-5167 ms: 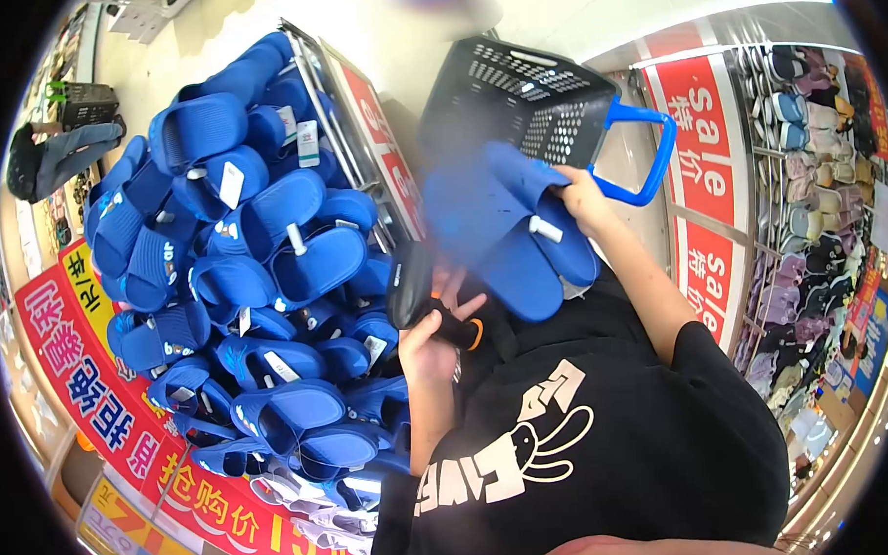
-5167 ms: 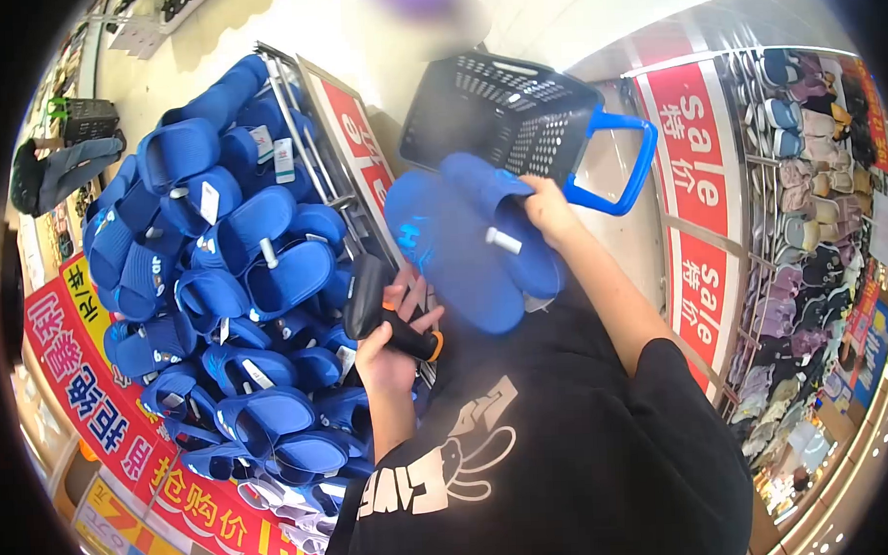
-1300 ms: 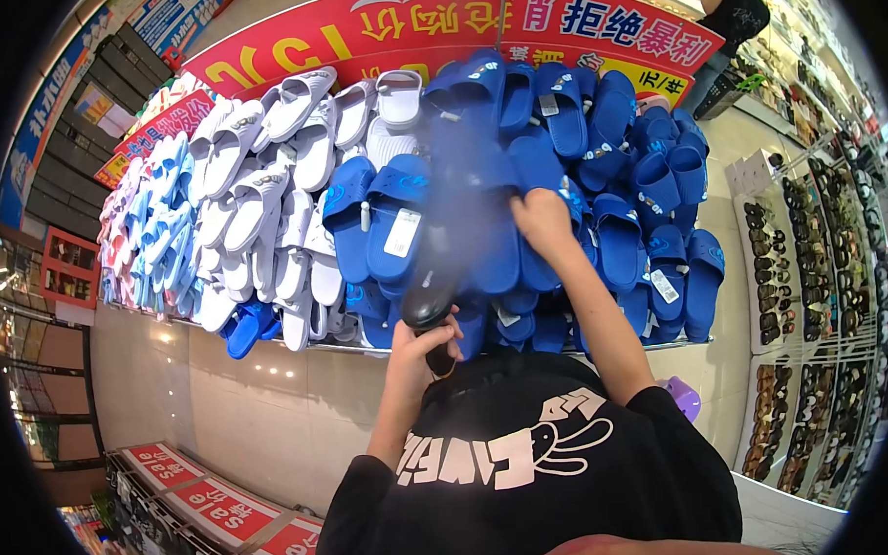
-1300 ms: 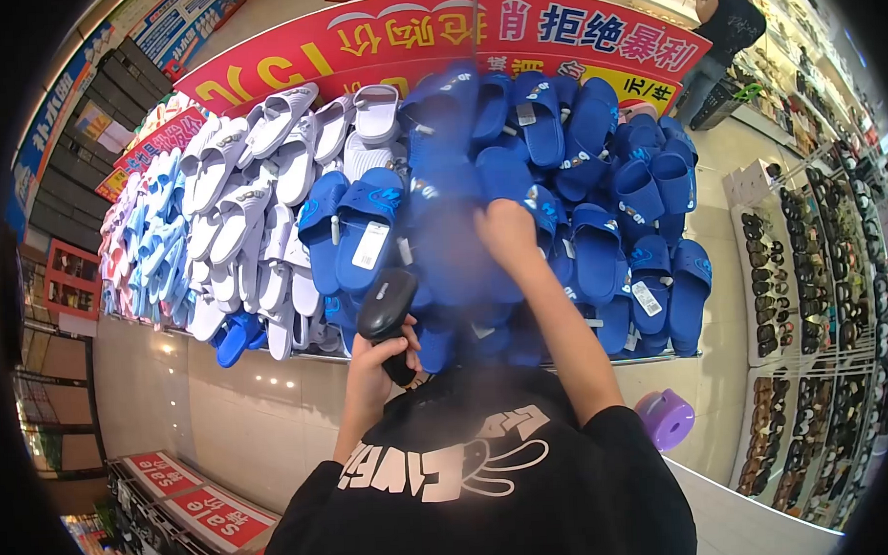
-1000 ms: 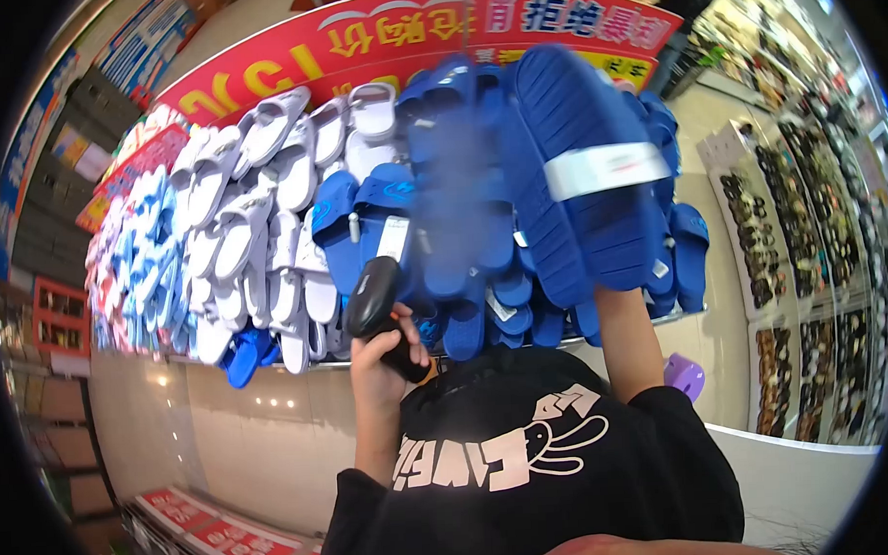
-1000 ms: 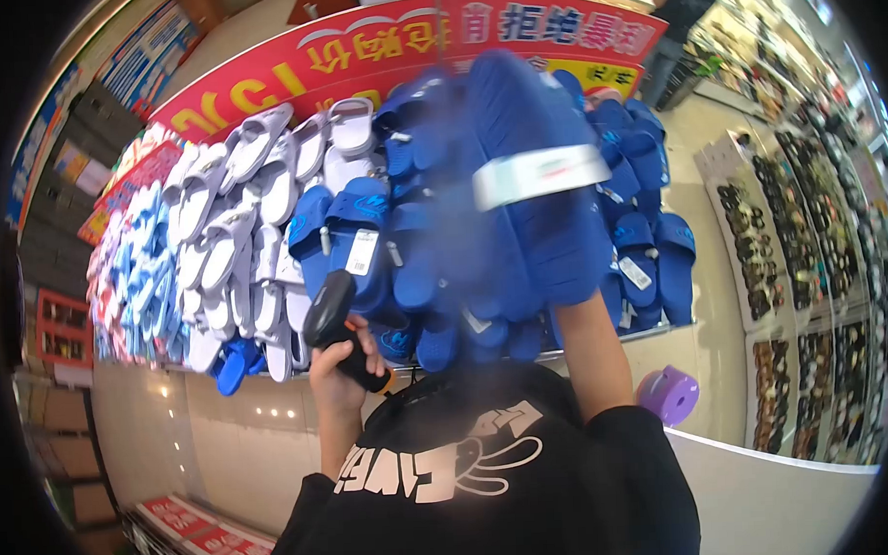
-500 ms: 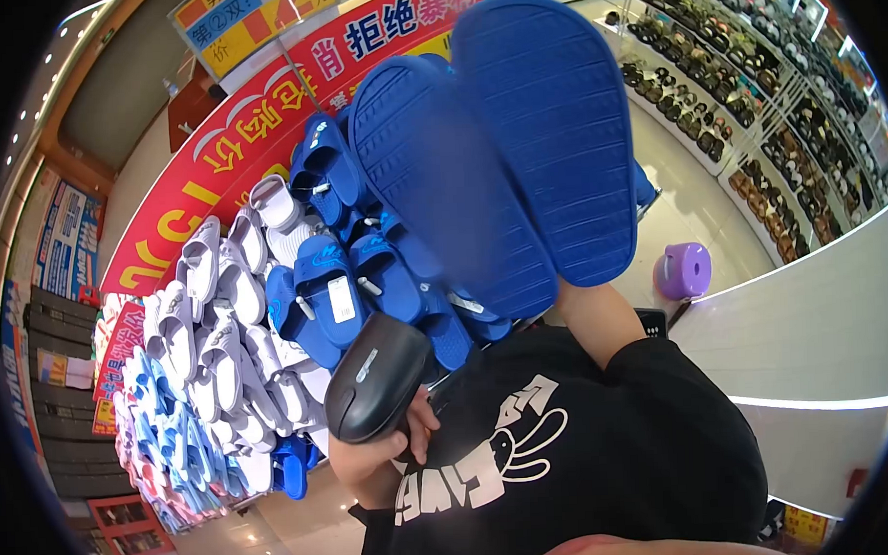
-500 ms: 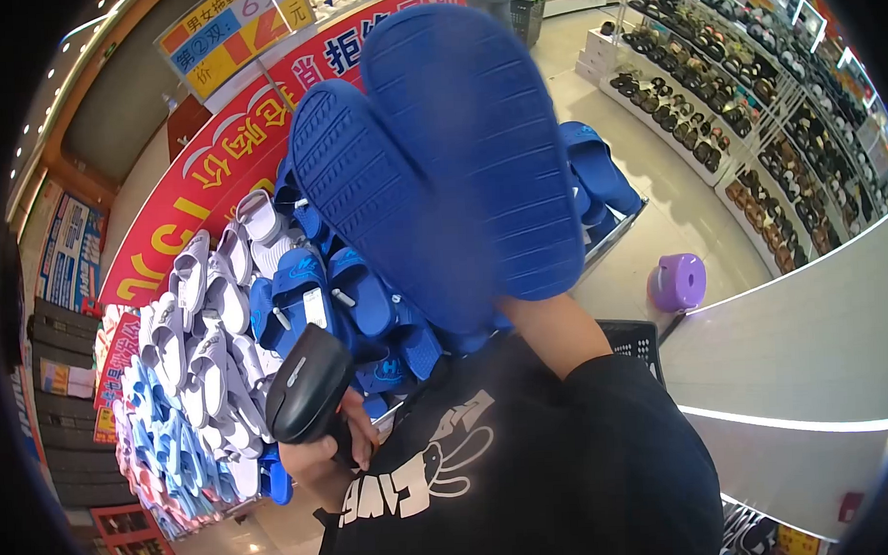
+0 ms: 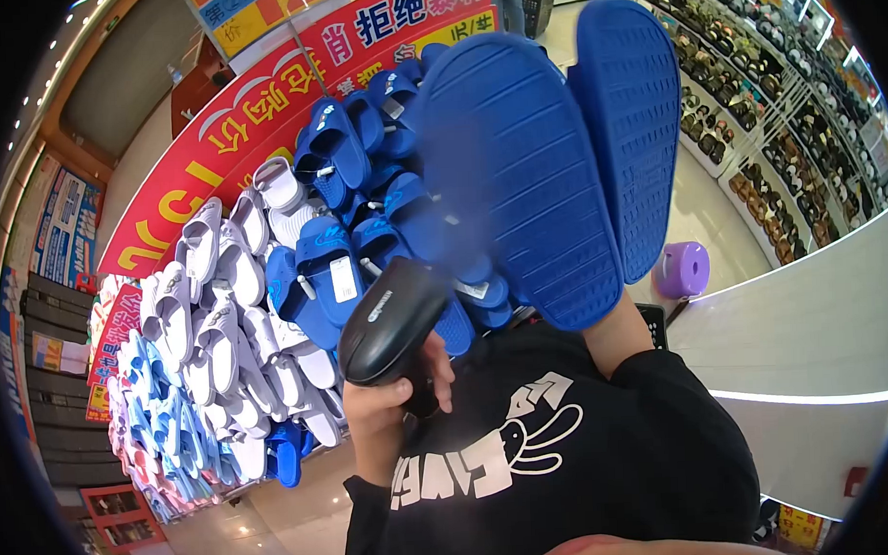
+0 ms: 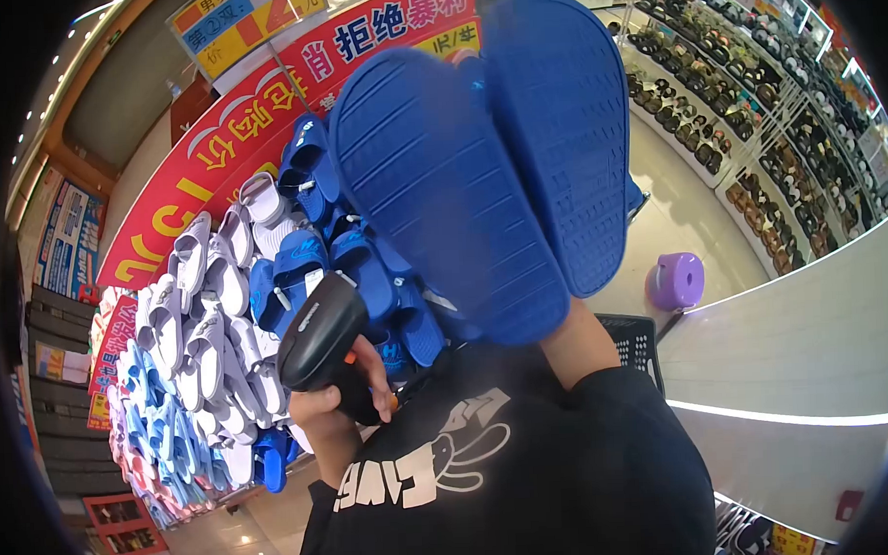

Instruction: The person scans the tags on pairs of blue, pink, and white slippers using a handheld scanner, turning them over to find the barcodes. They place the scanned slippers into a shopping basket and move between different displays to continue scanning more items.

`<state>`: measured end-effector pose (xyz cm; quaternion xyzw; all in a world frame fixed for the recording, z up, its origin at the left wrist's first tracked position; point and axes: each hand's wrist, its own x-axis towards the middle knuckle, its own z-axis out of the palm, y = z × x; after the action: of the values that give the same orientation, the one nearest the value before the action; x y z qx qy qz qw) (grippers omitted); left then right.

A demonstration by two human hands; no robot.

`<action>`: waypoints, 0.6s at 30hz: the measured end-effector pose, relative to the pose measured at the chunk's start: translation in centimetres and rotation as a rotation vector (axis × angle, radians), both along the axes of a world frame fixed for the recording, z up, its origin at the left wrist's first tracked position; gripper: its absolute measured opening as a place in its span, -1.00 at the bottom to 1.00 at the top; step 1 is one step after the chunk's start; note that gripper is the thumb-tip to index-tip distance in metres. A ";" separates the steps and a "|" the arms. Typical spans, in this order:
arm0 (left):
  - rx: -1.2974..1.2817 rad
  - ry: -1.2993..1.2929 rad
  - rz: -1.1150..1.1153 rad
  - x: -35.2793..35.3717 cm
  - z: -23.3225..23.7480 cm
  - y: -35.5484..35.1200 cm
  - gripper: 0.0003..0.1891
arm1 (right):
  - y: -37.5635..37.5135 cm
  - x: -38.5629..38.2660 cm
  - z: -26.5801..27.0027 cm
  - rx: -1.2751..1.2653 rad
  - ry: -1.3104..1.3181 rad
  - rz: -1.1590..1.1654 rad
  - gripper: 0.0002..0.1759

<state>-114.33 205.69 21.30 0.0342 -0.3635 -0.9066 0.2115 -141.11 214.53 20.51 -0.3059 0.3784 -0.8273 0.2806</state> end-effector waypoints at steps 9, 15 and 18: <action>-0.147 0.046 -0.021 0.5 -0.4 0.3 -0.20 | 1.8 0.3 1.7 0.096 0.148 -0.220 -0.67; -0.160 -0.003 -0.033 1.0 -0.9 0.7 -0.21 | 3.1 0.4 2.6 0.410 0.317 -0.381 -0.70; -0.177 -0.033 -0.040 1.2 -1.1 0.8 -0.21 | 3.4 0.6 2.7 0.448 0.362 -0.436 -0.63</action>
<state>-113.13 206.49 20.23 0.0230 -0.4461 -0.8744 0.1894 -140.53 217.97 23.16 -0.2903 0.6503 -0.6967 0.0864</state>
